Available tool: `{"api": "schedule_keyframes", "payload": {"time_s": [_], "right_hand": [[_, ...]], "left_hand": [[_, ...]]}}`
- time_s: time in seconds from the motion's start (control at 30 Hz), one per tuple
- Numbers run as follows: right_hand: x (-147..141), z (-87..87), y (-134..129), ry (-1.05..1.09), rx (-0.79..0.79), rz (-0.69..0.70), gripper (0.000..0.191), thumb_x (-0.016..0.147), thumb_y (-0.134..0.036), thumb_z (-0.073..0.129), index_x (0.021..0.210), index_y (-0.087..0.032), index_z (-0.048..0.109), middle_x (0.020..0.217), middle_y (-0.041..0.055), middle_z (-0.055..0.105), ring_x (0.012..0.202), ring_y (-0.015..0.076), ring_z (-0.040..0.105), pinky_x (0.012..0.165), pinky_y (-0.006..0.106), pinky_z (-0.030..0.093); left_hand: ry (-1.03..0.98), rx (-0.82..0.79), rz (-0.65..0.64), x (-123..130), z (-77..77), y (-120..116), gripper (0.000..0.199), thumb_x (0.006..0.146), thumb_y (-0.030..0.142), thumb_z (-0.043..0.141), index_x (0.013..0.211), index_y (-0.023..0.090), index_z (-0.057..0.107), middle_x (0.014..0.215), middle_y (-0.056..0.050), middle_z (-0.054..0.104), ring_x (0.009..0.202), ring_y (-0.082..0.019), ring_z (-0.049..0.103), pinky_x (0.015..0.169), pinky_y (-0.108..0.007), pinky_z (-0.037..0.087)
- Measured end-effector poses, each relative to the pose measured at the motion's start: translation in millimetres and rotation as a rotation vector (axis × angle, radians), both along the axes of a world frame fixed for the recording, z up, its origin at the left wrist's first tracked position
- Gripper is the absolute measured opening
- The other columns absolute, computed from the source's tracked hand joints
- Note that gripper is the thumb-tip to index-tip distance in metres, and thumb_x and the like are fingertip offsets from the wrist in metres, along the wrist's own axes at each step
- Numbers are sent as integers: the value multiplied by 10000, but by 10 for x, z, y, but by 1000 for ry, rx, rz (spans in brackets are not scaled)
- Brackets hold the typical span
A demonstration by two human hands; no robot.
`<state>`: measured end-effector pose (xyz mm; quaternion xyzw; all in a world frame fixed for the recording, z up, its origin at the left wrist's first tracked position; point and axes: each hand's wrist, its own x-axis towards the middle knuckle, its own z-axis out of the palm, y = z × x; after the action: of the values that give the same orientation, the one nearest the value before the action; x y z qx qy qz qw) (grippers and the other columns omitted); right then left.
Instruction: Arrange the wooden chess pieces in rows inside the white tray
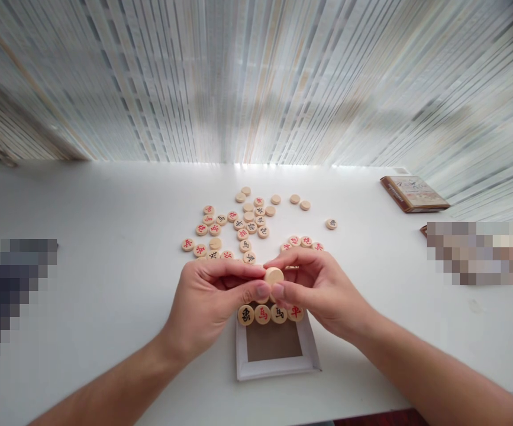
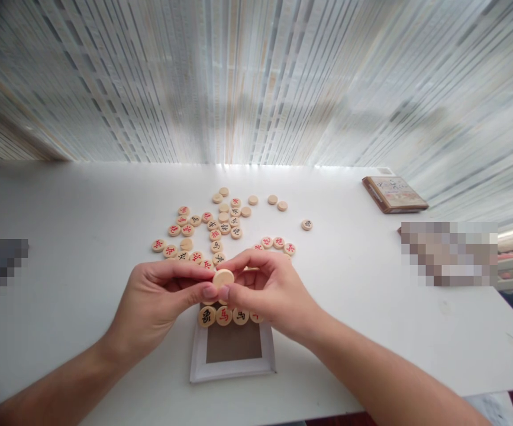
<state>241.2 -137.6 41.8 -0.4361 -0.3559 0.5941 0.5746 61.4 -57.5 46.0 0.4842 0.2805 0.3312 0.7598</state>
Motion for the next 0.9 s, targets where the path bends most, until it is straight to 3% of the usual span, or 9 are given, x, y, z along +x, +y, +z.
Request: {"api": "schedule_keyframes", "payload": {"time_s": [0.13, 0.27, 0.43, 0.57, 0.7, 0.9], "right_hand": [[5, -9, -3, 126, -69, 31, 244, 722, -219, 1004, 853, -180, 802, 728, 13, 780, 579, 123, 734, 518, 183, 583], [-17, 6, -4, 125, -97, -16, 285, 659, -242, 1040, 803, -171, 804, 721, 22, 786, 578, 148, 750, 518, 207, 613], [-13, 34, -5, 52, -65, 0, 246, 772, -357, 982, 876, -165, 868, 695, 31, 766, 588, 133, 723, 559, 218, 625], [16, 61, 0, 26, -23, 44, 233, 874, -388, 906, 953, -170, 889, 727, 45, 770, 653, 126, 723, 621, 217, 629], [25, 59, 8, 60, -11, 68, 284, 829, -327, 944, 1072, -195, 883, 812, 59, 818, 692, 137, 746, 676, 244, 658], [4, 10, 4, 70, -42, 44, 305, 762, -299, 991, 1020, -181, 880, 784, 54, 824, 636, 143, 744, 622, 249, 642]], "left_hand": [[9, 139, -1, 2, 56, -25, 183, 677, 228, 1022, 815, 242, 903, 755, -36, 842, 660, -216, 805, 647, -291, 709], [76, 315, 45, -17, 40, -47, 113, 755, 226, 979, 839, 241, 905, 814, -48, 854, 725, -208, 812, 663, -256, 693], [76, 333, 45, -30, 14, -64, 297, 730, 121, 979, 963, 289, 904, 886, -11, 871, 775, -194, 833, 735, -241, 703], [36, 343, 76, -18, 19, -42, 246, 782, 111, 941, 947, 290, 904, 824, -5, 860, 735, -185, 822, 717, -247, 697], [36, 368, 106, -21, 3, -19, 267, 763, 132, 960, 958, 306, 906, 838, -4, 854, 736, -182, 799, 686, -245, 673], [75, 510, 103, -42, 2, -8, 257, 793, 185, 949, 999, 330, 903, 835, -18, 855, 725, -180, 764, 661, -250, 629]]}}
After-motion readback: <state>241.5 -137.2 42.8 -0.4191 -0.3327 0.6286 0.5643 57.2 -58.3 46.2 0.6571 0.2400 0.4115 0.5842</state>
